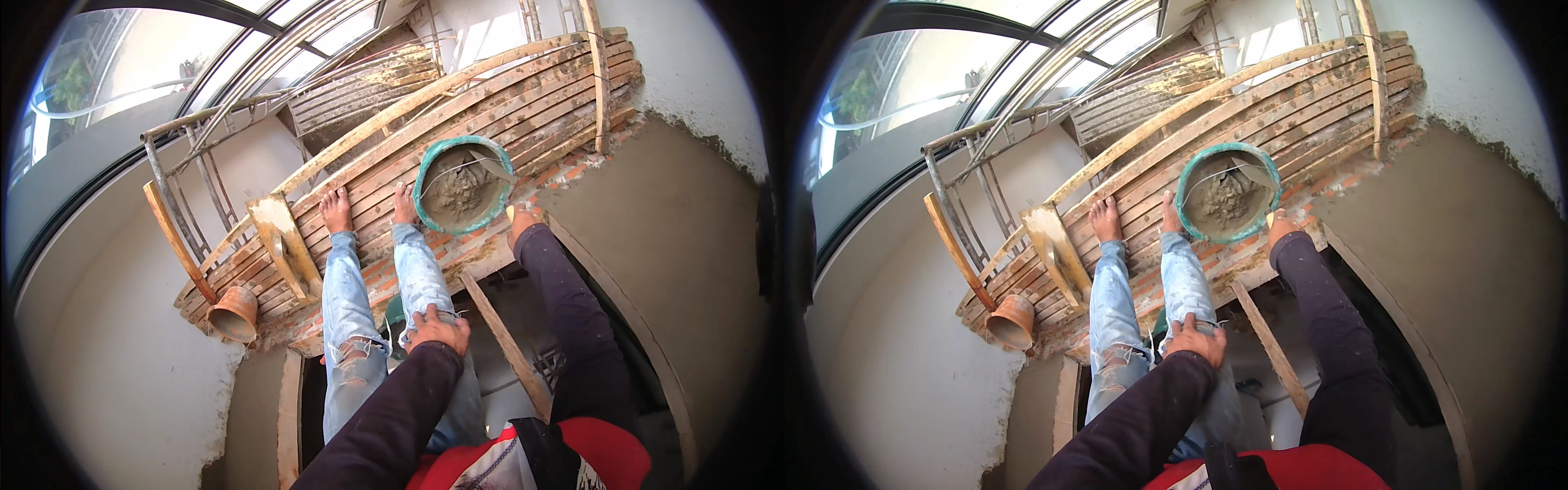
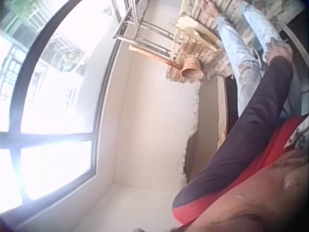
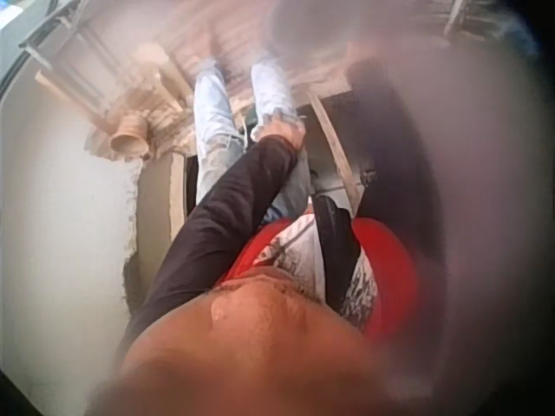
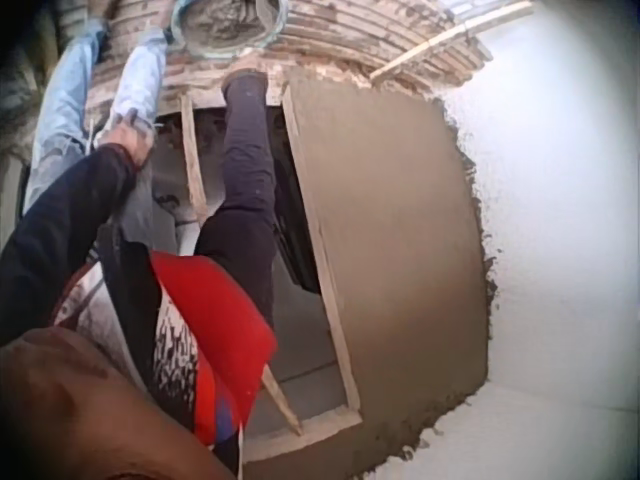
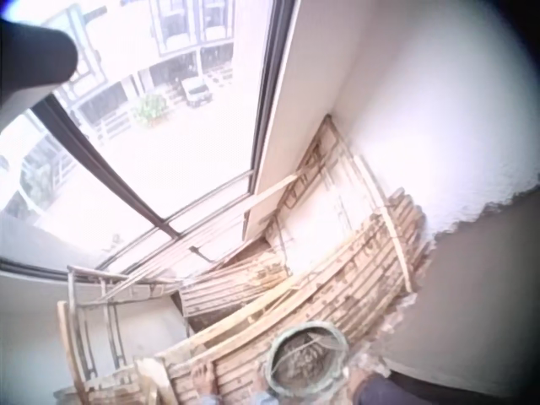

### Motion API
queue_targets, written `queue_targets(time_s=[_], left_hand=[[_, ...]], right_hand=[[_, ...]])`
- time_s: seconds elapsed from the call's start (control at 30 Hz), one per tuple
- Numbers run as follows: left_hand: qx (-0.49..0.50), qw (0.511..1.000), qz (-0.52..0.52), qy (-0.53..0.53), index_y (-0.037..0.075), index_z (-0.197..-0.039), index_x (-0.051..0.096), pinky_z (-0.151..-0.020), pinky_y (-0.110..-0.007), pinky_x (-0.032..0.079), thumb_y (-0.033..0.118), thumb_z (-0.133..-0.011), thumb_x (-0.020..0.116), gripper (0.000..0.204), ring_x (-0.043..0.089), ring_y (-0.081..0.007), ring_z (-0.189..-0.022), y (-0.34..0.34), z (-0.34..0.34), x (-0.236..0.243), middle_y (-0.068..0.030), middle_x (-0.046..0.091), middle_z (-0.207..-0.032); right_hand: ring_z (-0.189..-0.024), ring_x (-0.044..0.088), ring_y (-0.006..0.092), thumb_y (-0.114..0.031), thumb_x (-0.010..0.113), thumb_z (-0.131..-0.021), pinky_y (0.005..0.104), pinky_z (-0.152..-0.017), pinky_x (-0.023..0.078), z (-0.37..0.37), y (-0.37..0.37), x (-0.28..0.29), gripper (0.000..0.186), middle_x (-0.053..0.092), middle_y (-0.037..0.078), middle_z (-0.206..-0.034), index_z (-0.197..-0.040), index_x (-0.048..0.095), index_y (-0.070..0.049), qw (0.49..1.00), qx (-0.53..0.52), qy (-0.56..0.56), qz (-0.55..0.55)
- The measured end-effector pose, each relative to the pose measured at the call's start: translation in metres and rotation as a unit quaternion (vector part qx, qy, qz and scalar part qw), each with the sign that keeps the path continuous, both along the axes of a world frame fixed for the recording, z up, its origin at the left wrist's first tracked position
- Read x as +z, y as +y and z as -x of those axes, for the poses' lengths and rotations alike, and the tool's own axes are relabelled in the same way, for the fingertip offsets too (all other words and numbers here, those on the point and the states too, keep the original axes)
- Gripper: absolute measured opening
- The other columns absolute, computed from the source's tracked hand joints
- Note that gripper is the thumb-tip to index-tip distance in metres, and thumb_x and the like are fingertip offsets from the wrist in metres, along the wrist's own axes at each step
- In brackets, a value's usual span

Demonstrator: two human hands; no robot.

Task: The person smooths wet plaster onto a wall using a trowel, then scoops more plaster from a bucket using a smaller hand tool.

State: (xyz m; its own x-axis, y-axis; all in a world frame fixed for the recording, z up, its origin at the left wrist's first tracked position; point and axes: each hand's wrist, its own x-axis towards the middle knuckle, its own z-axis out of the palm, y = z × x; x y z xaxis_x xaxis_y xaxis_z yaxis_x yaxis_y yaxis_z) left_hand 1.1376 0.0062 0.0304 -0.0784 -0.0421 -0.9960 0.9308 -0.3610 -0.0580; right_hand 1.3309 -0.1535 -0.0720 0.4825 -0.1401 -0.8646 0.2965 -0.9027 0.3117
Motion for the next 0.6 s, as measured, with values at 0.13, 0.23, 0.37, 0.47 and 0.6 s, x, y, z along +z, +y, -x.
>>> queue_targets(time_s=[0.13,0.23,0.37,0.47,0.6], left_hand=[[-0.029,0.999,-0.018,-0.02,0.014,-0.142,0.039,-0.103,-0.053,0.035,0.047,-0.078,0.055,0.074,0.046,-0.0453,-0.123,-0.024,0.012,-0.004,-0.019,0.037,-0.145],[-0.02,0.999,-0.018,-0.031,0.014,-0.141,0.04,-0.101,-0.053,0.037,0.047,-0.078,0.056,0.073,0.048,-0.0449,-0.121,-0.03,0.011,-0.004,-0.0184,0.04,-0.141],[-0.032,0.998,-0.041,-0.03,0.015,-0.14,0.041,-0.1,-0.053,0.038,0.048,-0.077,0.057,0.072,0.049,-0.0444,-0.12,-0.042,0.014,-0.007,-0.0179,0.042,-0.138],[-0.042,0.998,-0.032,-0.027,0.015,-0.14,0.042,-0.1,-0.053,0.039,0.048,-0.077,0.057,0.072,0.049,-0.0441,-0.12,-0.044,0.013,-0.004,-0.0179,0.041,-0.138],[-0.034,0.998,-0.04,-0.016,0.015,-0.139,0.042,-0.1,-0.053,0.038,0.048,-0.077,0.057,0.072,0.049,-0.0443,-0.12,-0.041,0.012,-0.002,-0.0179,0.041,-0.139]], right_hand=[[-0.112,0.061,0.0355,-0.014,0.06,-0.088,0.0467,-0.091,0.051,-0.052,0.047,-0.076,0.044,0.061,0.024,-0.12,-0.129,0.05,-0.001,0.995,-0.049,0.007,0.089],[-0.115,0.059,0.0353,-0.015,0.057,-0.091,0.0474,-0.092,0.051,-0.033,0.05,-0.107,0.041,0.061,0.023,-0.122,-0.13,0.052,-0.003,0.992,-0.091,0.016,0.09],[-0.113,0.06,0.0363,-0.018,0.056,-0.092,0.0464,-0.091,0.051,0.029,0.008,-0.1,0.042,0.06,0.025,-0.121,-0.13,0.049,-0.002,0.99,-0.14,-0.013,0.029],[-0.113,0.06,0.0361,-0.016,0.057,-0.091,0.046,-0.091,0.052,0.048,-0.019,-0.072,0.044,0.06,0.026,-0.12,-0.131,0.044,-0.002,0.992,-0.129,-0.015,0.009],[-0.111,0.061,0.0354,-0.017,0.057,-0.091,0.044,-0.091,0.051,0.046,-0.025,-0.008,0.045,0.061,0.026,-0.115,-0.131,0.041,-0.002,0.996,-0.085,0.027,-0.02]])
